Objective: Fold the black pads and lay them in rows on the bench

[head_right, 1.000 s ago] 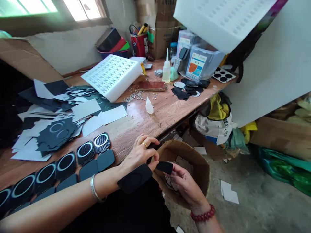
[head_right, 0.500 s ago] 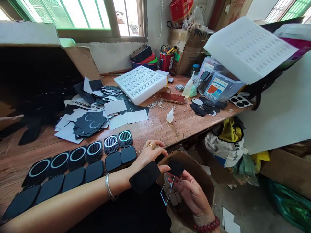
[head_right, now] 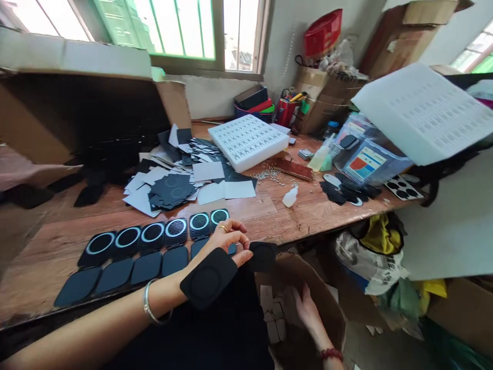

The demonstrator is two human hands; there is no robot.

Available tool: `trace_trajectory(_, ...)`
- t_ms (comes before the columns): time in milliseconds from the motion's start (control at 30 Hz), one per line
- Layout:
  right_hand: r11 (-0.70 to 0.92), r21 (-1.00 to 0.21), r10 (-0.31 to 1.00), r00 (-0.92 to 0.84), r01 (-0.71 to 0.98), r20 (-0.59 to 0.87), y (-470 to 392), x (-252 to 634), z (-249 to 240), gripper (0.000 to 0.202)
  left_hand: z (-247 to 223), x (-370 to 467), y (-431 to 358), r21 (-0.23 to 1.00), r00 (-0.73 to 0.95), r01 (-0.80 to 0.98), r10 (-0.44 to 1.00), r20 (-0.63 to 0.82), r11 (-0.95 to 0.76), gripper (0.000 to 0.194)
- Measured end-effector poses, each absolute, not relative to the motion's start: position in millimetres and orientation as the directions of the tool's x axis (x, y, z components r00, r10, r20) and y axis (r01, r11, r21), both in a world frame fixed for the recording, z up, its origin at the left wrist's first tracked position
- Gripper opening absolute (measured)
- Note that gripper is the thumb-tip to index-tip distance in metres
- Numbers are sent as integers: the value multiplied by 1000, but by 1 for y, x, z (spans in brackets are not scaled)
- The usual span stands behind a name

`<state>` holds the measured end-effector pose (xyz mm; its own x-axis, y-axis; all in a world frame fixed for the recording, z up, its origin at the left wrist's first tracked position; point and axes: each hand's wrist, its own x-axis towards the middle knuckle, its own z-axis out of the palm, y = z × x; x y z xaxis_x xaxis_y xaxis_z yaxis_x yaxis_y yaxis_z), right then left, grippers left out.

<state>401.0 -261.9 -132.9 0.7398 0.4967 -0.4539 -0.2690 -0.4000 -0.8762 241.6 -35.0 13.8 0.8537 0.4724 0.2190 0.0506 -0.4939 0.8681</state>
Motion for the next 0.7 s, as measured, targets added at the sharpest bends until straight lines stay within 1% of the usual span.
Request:
trace_trajectory(100, -551, -824, 517, 719, -134, -464, -255, 402, -124, 27, 19, 202, -22, 839, 839, 83, 493, 232, -537, 12)
trace_trajectory(167, -601, -799, 561, 691, -39, -455, -245, 404, -109, 16, 19, 173, -17, 815, 828, 104, 504, 247, -570, 12)
trace_trajectory(200, -611, -791, 586, 676, 8, -446, -238, 405, -100, 13, 19, 158, -15, 806, 822, 119, 513, 248, -580, 13)
trace_trajectory(267, -601, -791, 636, 670, 120, -381, -219, 403, -76, 17, 20, 131, -12, 797, 797, 160, 553, 245, -583, 13)
trace_trajectory(300, -568, -798, 670, 676, 202, -306, -207, 398, -62, 19, 20, 118, -10, 795, 778, 184, 580, 241, -578, 13)
trace_trajectory(367, -428, -816, 753, 653, 389, -84, -178, 381, -32, 24, 21, 96, -7, 795, 741, 226, 629, 234, -563, 13)
trace_trajectory(400, -327, -815, 810, 586, 479, 19, -161, 368, -18, 25, 21, 86, -5, 795, 721, 244, 652, 234, -555, 13)
trace_trajectory(467, -31, -762, 917, 321, 647, 235, -124, 339, 8, 21, 20, 69, 0, 796, 673, 277, 700, 238, -538, 12)
trace_trajectory(500, 98, -715, 933, 187, 692, 309, -106, 324, 17, 18, 18, 62, 4, 795, 647, 295, 723, 243, -531, 12)
trace_trajectory(533, 201, -669, 930, 76, 715, 360, -89, 310, 24, 16, 16, 55, 7, 790, 618, 315, 746, 249, -525, 13)
trace_trajectory(600, 365, -574, 901, -123, 733, 416, -59, 283, 31, 16, 12, 43, 14, 774, 568, 344, 774, 278, -531, 14)
trace_trajectory(700, 530, -443, 830, -334, 723, 448, -27, 249, 34, 10, 9, 27, 21, 748, 514, 361, 788, 339, -557, 14)
